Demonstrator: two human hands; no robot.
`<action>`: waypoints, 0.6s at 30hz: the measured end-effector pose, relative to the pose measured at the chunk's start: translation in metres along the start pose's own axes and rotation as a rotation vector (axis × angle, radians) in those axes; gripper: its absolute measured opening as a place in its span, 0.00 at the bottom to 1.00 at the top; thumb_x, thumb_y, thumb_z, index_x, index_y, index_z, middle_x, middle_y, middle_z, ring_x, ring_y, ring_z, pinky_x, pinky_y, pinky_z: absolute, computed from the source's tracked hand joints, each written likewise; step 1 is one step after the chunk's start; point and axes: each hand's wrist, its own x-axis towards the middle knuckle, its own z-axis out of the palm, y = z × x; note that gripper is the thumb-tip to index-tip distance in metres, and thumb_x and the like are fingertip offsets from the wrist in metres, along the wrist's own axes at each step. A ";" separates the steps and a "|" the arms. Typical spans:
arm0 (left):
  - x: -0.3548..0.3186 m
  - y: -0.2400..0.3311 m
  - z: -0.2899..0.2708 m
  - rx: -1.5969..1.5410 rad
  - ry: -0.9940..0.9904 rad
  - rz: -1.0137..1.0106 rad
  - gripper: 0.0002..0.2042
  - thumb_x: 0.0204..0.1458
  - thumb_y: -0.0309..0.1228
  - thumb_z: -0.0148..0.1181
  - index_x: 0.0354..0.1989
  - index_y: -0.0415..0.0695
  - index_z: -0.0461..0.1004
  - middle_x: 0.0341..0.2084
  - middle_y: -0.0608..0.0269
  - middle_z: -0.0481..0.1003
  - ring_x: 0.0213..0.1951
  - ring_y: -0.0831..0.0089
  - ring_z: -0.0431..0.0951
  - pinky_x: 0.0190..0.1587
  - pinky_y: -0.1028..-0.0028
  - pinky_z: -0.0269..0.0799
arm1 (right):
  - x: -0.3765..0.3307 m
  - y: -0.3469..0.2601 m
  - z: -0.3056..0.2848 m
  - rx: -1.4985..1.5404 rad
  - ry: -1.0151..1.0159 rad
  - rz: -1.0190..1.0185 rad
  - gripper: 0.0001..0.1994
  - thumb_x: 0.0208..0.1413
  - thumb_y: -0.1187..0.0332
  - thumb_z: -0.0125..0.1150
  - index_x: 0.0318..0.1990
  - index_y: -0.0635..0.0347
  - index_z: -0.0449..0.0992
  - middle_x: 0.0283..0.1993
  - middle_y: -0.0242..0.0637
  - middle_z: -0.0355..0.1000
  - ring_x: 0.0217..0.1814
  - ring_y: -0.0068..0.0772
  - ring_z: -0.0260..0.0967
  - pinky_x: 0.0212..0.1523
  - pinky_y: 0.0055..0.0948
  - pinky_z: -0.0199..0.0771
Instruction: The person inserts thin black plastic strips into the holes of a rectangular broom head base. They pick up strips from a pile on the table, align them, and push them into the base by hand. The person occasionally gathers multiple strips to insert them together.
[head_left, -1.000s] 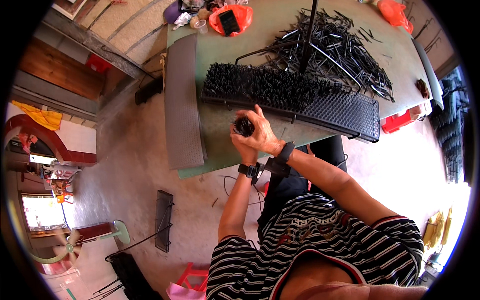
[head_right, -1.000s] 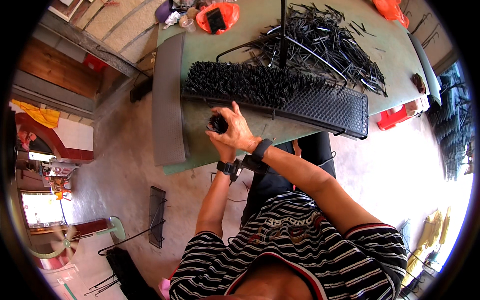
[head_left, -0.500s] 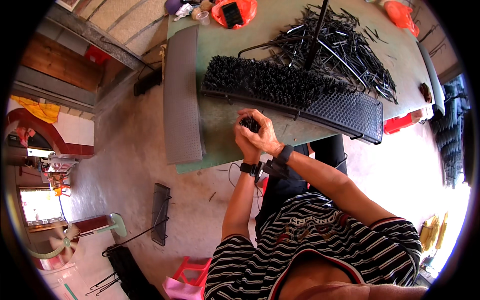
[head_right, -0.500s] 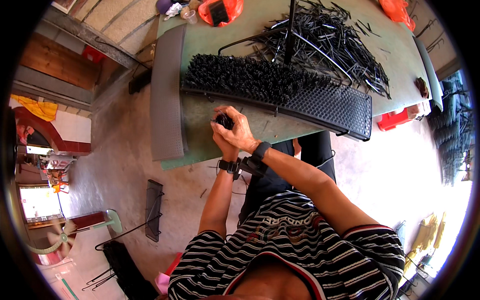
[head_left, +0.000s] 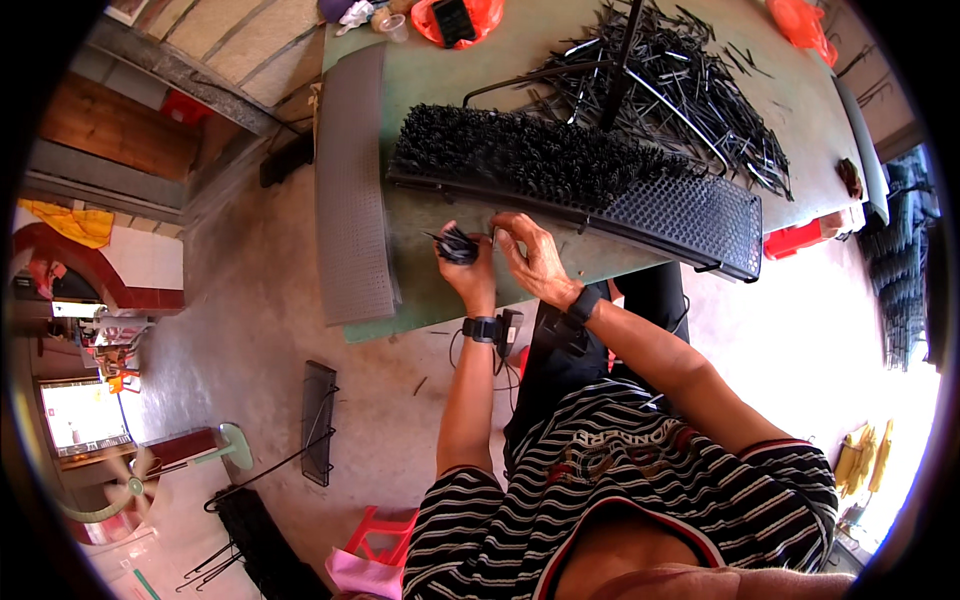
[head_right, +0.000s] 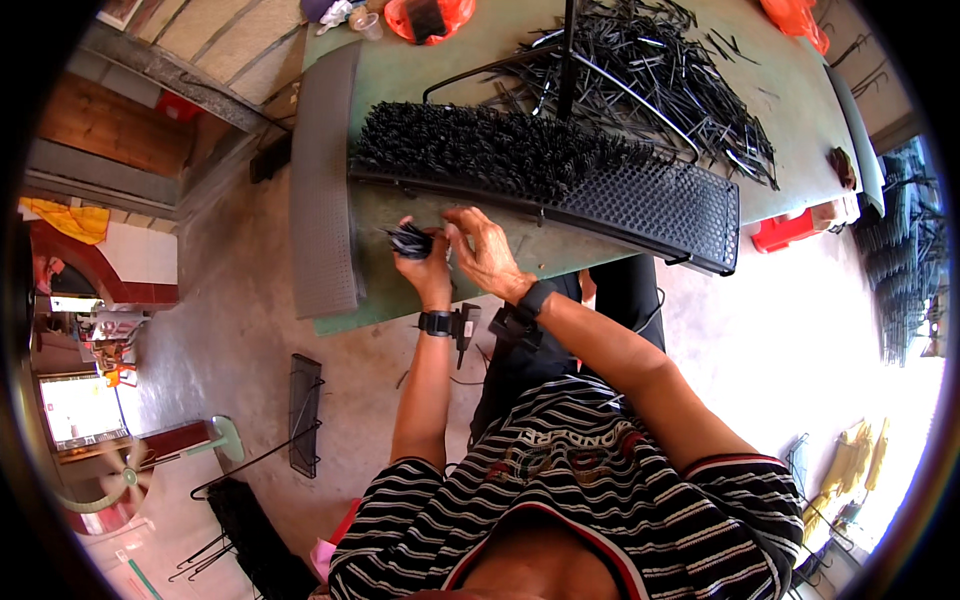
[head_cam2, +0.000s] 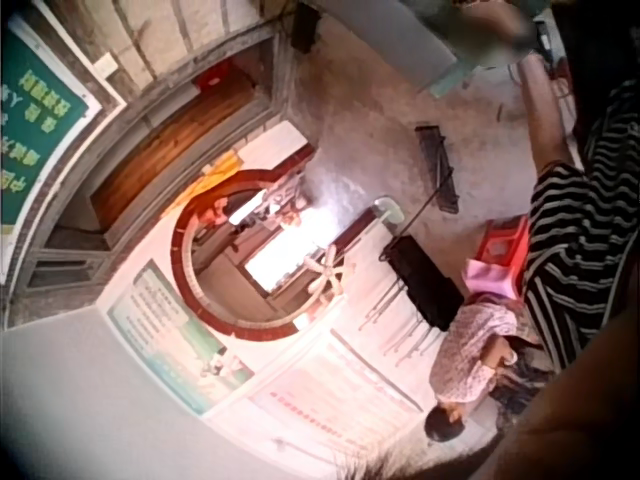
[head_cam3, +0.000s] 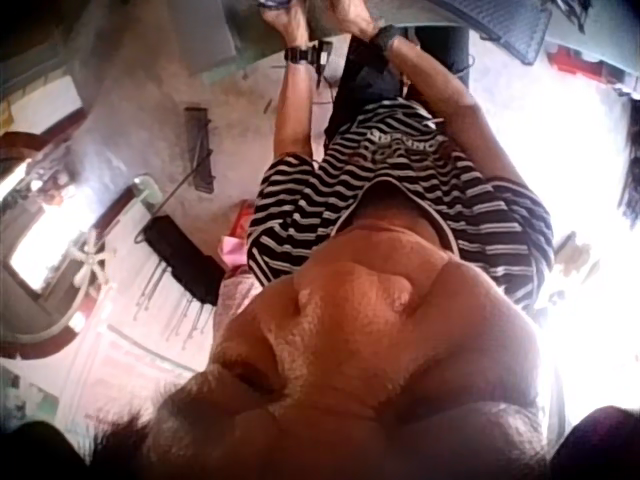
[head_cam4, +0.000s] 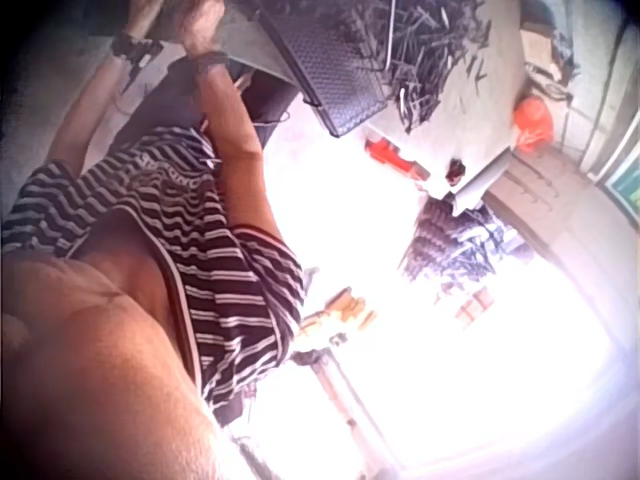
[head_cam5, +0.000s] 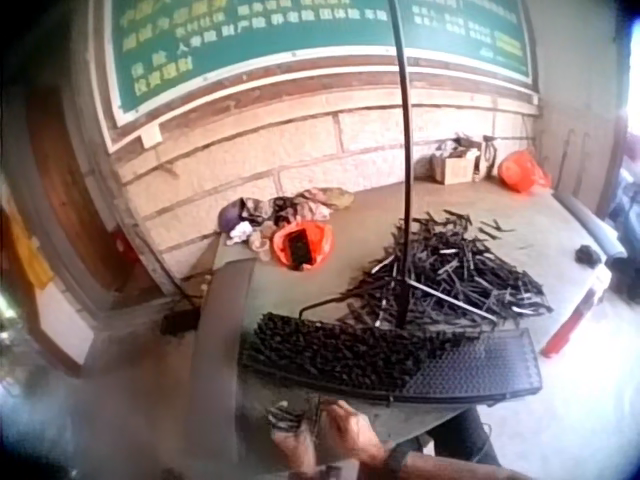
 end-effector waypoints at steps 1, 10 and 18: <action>0.005 0.004 -0.002 -0.013 0.005 -0.146 0.22 0.44 0.14 0.58 0.49 0.36 0.63 0.28 0.62 0.71 0.26 0.77 0.73 0.32 0.76 0.70 | -0.001 0.011 -0.003 -0.219 -0.054 -0.068 0.22 0.50 0.76 0.53 0.54 0.66 0.63 0.54 0.52 0.63 0.54 0.53 0.64 0.50 0.39 0.69; 0.033 -0.002 -0.044 -0.695 0.023 -0.695 0.15 0.48 0.18 0.55 0.44 0.45 0.70 0.32 0.60 0.74 0.34 0.69 0.73 0.40 0.67 0.71 | 0.013 0.028 0.009 -0.855 -0.238 -0.265 0.15 0.41 0.74 0.54 0.41 0.63 0.71 0.48 0.50 0.61 0.44 0.48 0.67 0.33 0.37 0.75; 0.044 0.007 -0.063 -0.942 -0.066 -0.925 0.09 0.52 0.29 0.57 0.42 0.49 0.72 0.32 0.64 0.75 0.34 0.67 0.73 0.40 0.62 0.71 | 0.015 0.036 0.002 -1.009 -0.207 -0.477 0.05 0.43 0.70 0.53 0.25 0.62 0.69 0.30 0.43 0.63 0.31 0.39 0.68 0.21 0.34 0.67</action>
